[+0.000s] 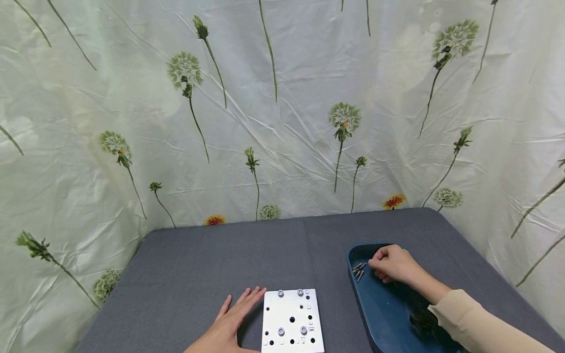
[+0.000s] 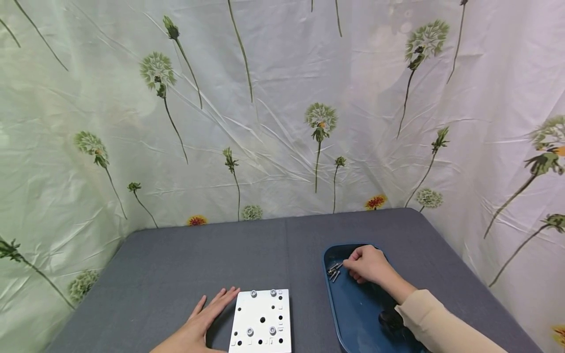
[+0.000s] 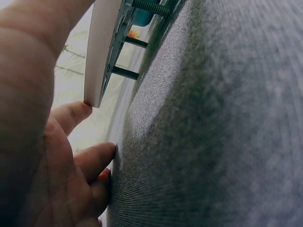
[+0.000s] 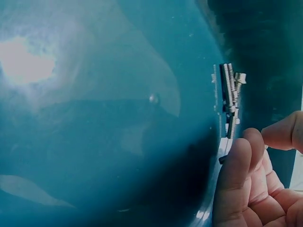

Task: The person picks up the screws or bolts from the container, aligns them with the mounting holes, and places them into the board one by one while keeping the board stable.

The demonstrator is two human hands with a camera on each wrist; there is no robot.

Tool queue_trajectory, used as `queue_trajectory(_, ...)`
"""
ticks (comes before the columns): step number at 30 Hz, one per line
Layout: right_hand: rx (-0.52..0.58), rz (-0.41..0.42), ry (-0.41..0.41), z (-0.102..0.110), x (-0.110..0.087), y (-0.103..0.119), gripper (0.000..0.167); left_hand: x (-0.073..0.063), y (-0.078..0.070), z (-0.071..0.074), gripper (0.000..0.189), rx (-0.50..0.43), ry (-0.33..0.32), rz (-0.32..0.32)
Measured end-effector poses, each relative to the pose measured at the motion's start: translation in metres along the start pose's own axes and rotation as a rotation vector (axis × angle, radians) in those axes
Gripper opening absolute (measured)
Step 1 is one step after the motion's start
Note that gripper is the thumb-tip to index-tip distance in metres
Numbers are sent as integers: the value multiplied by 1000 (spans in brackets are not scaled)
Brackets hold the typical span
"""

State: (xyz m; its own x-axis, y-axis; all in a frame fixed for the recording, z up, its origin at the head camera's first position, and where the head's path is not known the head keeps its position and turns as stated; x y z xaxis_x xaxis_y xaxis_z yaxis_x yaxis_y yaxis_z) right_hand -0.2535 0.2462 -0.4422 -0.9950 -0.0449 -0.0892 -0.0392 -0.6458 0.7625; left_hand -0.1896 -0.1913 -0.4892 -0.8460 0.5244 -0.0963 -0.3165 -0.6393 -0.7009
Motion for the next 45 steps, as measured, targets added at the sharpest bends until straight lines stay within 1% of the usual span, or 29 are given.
queue_trajectory(6,36,10,-2,6,-4,4,14,0,-1,0,108,-4,1,0)
queue_trajectory(8,49,25,4,8,-5,6,15,0,-1,0,107,0,-1,0)
queue_trajectory(15,123,29,29,15,-10,15,18,-1,0,0,108,4,-19,-9)
queue_trajectory(20,165,40,49,16,-13,25,19,-1,0,-1,106,15,-35,-23)
queue_trajectory(23,195,43,69,13,-15,32,18,0,0,-1,106,19,-41,-21)
queue_trajectory(28,231,64,111,8,-19,46,19,-1,1,-1,106,-12,-33,-14)
queue_trajectory(33,261,124,169,2,-24,59,20,-1,1,0,105,-9,-26,-16)
queue_trajectory(38,296,161,237,-8,-28,73,20,0,-1,-2,105,-22,-10,28)
queue_trajectory(42,308,181,256,-18,-29,84,20,0,-3,-2,107,-17,-24,53)
queue_trajectory(45,324,184,275,-26,-30,90,22,-1,-4,-2,108,-6,-46,48)
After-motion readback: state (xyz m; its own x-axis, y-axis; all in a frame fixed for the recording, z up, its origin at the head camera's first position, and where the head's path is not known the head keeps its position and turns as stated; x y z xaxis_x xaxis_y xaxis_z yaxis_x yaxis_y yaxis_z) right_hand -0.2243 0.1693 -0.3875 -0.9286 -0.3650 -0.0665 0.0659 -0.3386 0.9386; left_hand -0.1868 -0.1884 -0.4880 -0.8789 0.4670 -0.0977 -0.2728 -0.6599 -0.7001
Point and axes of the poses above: each hand's wrist, its own x-axis towards the middle knuckle, its own z-axis out of the back of the hand, y = z × x, the point moved 3 cm from there along x, towards the middle knuckle, and after that the axes turned 4 degrees about z, right-handed, at the moved point
